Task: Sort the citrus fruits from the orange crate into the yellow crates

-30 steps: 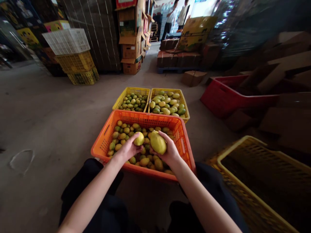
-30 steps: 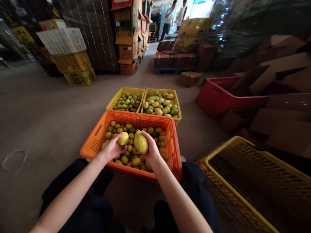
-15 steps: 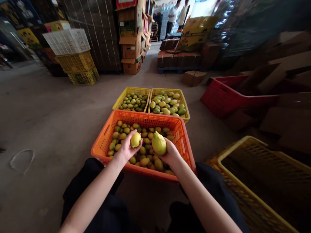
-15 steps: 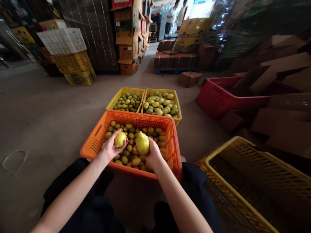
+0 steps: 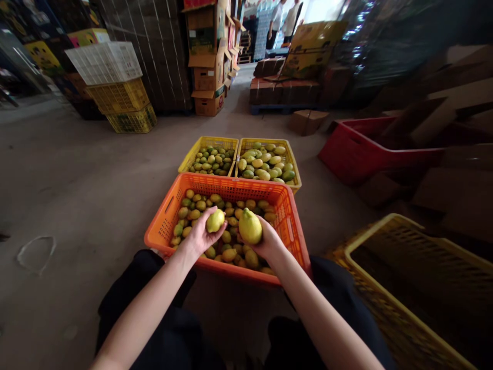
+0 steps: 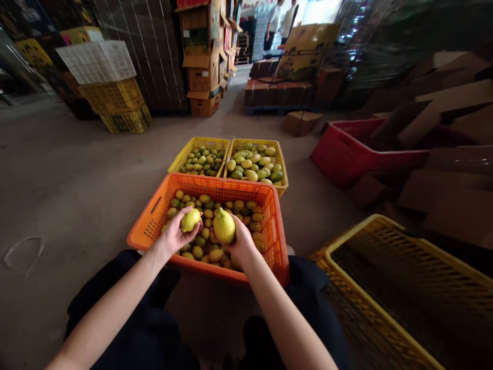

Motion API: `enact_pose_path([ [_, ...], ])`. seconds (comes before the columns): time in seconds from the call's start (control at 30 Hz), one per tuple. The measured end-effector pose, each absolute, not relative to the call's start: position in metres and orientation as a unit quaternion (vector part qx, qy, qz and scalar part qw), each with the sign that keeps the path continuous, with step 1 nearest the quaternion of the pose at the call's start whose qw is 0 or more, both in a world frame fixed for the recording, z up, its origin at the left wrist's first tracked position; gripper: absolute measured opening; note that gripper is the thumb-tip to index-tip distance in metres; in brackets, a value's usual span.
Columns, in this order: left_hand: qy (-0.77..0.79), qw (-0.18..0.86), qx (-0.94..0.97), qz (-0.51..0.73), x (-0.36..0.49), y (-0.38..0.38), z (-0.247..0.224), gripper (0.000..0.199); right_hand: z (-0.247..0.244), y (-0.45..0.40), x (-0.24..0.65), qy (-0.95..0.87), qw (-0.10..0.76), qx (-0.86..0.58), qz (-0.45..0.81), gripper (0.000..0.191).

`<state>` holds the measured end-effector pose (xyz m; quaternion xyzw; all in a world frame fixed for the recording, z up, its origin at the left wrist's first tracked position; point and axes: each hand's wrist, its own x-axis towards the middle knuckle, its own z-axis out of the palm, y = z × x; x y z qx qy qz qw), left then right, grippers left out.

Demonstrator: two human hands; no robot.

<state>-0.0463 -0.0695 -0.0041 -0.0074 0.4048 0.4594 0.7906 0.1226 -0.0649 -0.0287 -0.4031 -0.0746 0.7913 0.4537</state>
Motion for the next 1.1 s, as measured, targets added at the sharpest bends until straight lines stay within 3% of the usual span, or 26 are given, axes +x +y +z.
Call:
enact_pose_path([
  [0.27,0.364,0.815,0.033,0.45,-0.052,-0.072,-0.012,0.027,-0.015,-0.068,0.117,-0.039,0.444,-0.443,0.778,0.022],
  [0.5,0.393,0.805,-0.071,0.439,-0.051,-0.068,-0.004,0.03,-0.015,-0.068,0.118,-0.039,0.4,-0.419,0.814,0.03],
  [0.63,0.402,0.8,-0.094,0.435,-0.05,-0.066,-0.005,0.03,-0.01,-0.069,0.118,-0.026,0.416,-0.38,0.826,0.027],
  [0.87,0.408,0.783,-0.036,0.467,-0.045,-0.066,-0.011,0.025,-0.014,-0.066,0.118,-0.027,0.406,-0.39,0.826,0.031],
  [1.1,0.389,0.748,0.053,0.535,-0.042,-0.069,-0.012,0.006,-0.019,-0.064,0.119,-0.086,0.445,-0.391,0.801,0.011],
])
